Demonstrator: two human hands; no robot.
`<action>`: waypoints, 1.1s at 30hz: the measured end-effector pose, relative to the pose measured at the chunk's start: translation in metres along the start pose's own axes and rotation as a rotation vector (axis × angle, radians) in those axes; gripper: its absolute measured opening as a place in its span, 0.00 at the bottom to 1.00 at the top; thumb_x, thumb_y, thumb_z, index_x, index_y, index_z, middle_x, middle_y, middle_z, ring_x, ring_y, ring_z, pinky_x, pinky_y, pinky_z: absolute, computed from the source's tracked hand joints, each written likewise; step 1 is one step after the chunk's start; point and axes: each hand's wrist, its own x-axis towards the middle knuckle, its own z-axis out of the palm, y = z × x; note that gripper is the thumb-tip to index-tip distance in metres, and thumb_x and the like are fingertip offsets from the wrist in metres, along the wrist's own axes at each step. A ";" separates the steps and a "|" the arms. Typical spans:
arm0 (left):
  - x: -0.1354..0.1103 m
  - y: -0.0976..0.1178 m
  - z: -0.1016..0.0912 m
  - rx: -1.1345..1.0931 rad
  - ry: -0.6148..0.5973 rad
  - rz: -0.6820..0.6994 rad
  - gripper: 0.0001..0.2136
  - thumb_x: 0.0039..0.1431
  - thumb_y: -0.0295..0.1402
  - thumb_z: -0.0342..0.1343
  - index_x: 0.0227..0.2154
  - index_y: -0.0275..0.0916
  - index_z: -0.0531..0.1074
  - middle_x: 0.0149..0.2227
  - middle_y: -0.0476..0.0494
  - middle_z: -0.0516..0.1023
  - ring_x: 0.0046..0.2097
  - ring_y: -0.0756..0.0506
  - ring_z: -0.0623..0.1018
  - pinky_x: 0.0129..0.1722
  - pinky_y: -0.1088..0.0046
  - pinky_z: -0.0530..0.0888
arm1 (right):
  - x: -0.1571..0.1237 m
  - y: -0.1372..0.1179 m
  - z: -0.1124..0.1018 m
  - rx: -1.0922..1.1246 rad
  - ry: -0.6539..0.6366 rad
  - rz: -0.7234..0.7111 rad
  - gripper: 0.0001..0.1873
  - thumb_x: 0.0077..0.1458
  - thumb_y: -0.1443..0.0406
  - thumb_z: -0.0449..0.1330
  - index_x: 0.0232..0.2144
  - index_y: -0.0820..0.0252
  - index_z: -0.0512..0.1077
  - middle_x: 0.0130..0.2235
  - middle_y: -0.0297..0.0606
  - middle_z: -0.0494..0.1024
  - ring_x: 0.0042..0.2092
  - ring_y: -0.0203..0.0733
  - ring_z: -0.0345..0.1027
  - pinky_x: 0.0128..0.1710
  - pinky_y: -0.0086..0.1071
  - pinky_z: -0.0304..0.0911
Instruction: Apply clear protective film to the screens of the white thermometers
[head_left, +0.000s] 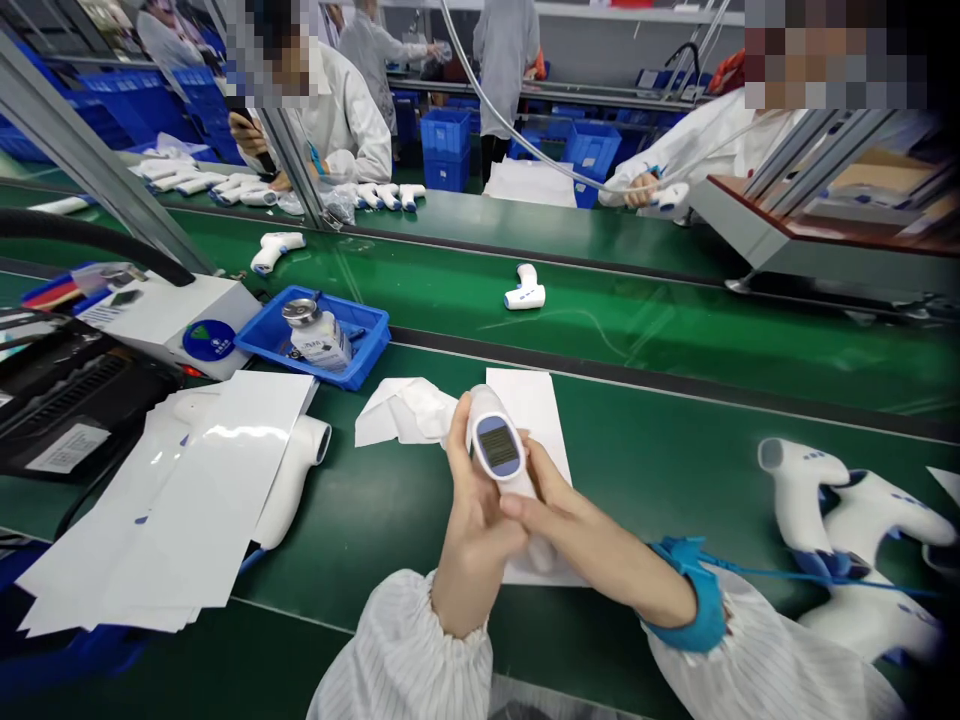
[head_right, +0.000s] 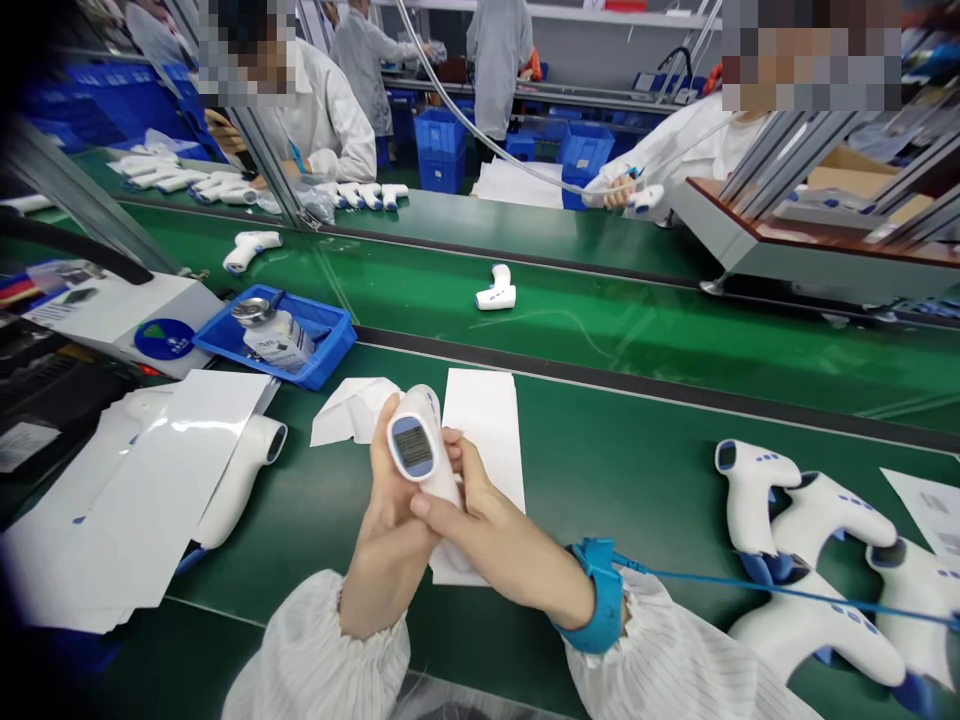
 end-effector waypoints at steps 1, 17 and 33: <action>0.004 0.000 -0.002 -0.048 -0.037 0.001 0.49 0.45 0.29 0.57 0.66 0.53 0.34 0.58 0.41 0.67 0.58 0.37 0.70 0.54 0.56 0.69 | 0.007 0.004 -0.005 -0.017 -0.050 0.033 0.27 0.60 0.59 0.57 0.59 0.54 0.56 0.55 0.42 0.70 0.52 0.44 0.68 0.48 0.36 0.67; 0.034 -0.018 -0.065 0.444 0.169 -0.172 0.14 0.58 0.38 0.53 0.44 0.40 0.74 0.40 0.37 0.73 0.43 0.40 0.72 0.45 0.62 0.68 | 0.259 0.007 -0.163 -1.330 0.405 -0.046 0.30 0.54 0.78 0.51 0.58 0.59 0.60 0.64 0.50 0.58 0.64 0.53 0.47 0.57 0.45 0.49; 0.034 0.011 -0.036 1.089 0.314 0.408 0.33 0.58 0.29 0.53 0.65 0.45 0.50 0.67 0.37 0.52 0.68 0.33 0.49 0.63 0.45 0.52 | 0.124 -0.043 -0.064 -0.818 0.175 -0.306 0.19 0.60 0.52 0.54 0.47 0.57 0.64 0.39 0.36 0.76 0.37 0.43 0.70 0.34 0.33 0.63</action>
